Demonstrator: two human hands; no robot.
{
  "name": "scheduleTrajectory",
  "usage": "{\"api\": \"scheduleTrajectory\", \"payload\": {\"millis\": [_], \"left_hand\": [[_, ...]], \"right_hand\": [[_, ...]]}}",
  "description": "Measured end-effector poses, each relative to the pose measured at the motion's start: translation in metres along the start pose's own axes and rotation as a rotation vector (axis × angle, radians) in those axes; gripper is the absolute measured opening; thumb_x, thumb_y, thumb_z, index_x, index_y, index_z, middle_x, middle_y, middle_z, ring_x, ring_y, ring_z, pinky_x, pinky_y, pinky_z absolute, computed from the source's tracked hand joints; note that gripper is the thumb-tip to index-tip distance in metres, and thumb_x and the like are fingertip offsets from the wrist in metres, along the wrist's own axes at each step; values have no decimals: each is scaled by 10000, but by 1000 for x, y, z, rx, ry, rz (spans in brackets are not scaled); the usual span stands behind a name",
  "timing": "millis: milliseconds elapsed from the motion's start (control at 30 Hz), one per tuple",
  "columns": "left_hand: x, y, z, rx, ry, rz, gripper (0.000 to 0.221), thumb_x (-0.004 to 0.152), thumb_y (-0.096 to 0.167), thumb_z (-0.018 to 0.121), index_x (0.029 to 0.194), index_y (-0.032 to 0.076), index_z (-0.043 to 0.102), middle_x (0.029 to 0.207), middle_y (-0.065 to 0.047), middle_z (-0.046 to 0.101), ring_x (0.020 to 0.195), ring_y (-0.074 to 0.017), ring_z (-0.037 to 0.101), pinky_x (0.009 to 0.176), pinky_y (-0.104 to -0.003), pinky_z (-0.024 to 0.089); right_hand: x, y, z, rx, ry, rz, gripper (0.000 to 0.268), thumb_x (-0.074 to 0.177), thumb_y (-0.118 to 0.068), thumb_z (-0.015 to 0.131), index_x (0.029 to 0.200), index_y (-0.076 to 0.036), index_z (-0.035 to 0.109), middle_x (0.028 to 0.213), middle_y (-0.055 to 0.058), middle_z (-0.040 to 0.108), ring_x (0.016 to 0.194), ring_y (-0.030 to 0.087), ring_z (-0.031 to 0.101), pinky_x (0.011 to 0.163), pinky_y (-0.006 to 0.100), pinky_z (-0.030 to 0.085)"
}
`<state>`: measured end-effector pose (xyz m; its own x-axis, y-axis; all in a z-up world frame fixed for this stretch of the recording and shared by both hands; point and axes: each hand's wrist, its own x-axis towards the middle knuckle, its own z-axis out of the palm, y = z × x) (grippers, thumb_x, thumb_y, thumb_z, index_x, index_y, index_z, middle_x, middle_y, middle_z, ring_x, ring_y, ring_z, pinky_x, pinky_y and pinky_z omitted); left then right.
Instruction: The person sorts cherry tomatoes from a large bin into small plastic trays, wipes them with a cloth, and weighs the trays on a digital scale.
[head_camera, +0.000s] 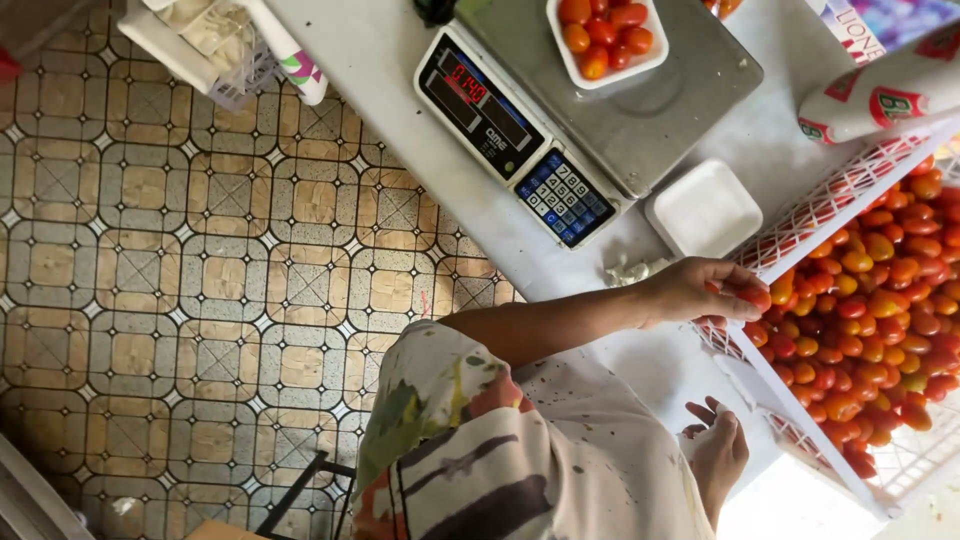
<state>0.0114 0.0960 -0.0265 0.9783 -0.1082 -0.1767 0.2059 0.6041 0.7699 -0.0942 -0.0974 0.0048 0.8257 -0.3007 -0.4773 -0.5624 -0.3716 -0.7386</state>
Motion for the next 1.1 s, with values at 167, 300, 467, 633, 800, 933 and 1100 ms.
{"api": "scheduleTrajectory", "payload": {"millis": [167, 300, 467, 633, 800, 933, 1100], "left_hand": [[-2, 4, 2, -6, -55, 14, 287, 814, 224, 854, 1068, 114, 779, 949, -109, 814, 633, -107, 619, 514, -191, 453], [0, 7, 5, 1, -50, -37, 283, 796, 216, 864, 1048, 106, 795, 957, -108, 810, 605, -104, 605, 512, -194, 451], [7, 34, -9, 248, 81, 38, 460, 771, 425, 795, 1129, 136, 778, 1016, -75, 804, 808, -149, 714, 703, -267, 595], [24, 120, -83, 711, 506, 396, 319, 859, 373, 696, 1134, 220, 752, 1045, 33, 784, 878, -98, 711, 684, -219, 560], [55, 191, -180, 1072, 915, 458, 339, 882, 153, 689, 1202, 263, 707, 1286, -92, 693, 1108, -315, 711, 861, -444, 592], [75, 214, -199, 1274, 1089, 304, 244, 873, 163, 685, 1092, 250, 747, 1161, -20, 731, 1018, -293, 712, 792, -468, 555], [95, 216, -213, 1332, 1092, 267, 208, 826, 214, 620, 967, 225, 772, 1051, -56, 729, 903, -339, 723, 729, -497, 535]], "right_hand": [[2, -8, 2, -26, 1, -29, 382, 1048, -281, 407, 1180, -45, 676, 1003, 114, 734, 647, 168, 468, 627, 284, 416], [17, 8, -2, -18, 1, -66, 390, 1079, -279, 403, 1214, -39, 679, 1022, 120, 741, 665, 167, 495, 614, 284, 423], [28, 27, -11, 15, -25, -79, 393, 1101, -263, 385, 1207, -22, 675, 1023, 134, 732, 639, 180, 503, 596, 290, 438], [44, 51, -18, 125, -15, -44, 381, 1106, -271, 394, 1213, -22, 661, 1018, 140, 724, 601, 169, 475, 579, 291, 438], [62, 73, -25, 175, -10, -47, 388, 1111, -266, 402, 1205, -8, 676, 1011, 161, 717, 583, 180, 472, 592, 290, 427], [70, 71, -27, 182, 4, 0, 364, 1100, -232, 433, 1187, 23, 678, 991, 180, 725, 595, 201, 502, 583, 306, 445], [82, 74, -27, 256, 54, -9, 370, 1092, -253, 445, 1169, 19, 685, 952, 195, 721, 564, 194, 490, 530, 307, 416]]}}
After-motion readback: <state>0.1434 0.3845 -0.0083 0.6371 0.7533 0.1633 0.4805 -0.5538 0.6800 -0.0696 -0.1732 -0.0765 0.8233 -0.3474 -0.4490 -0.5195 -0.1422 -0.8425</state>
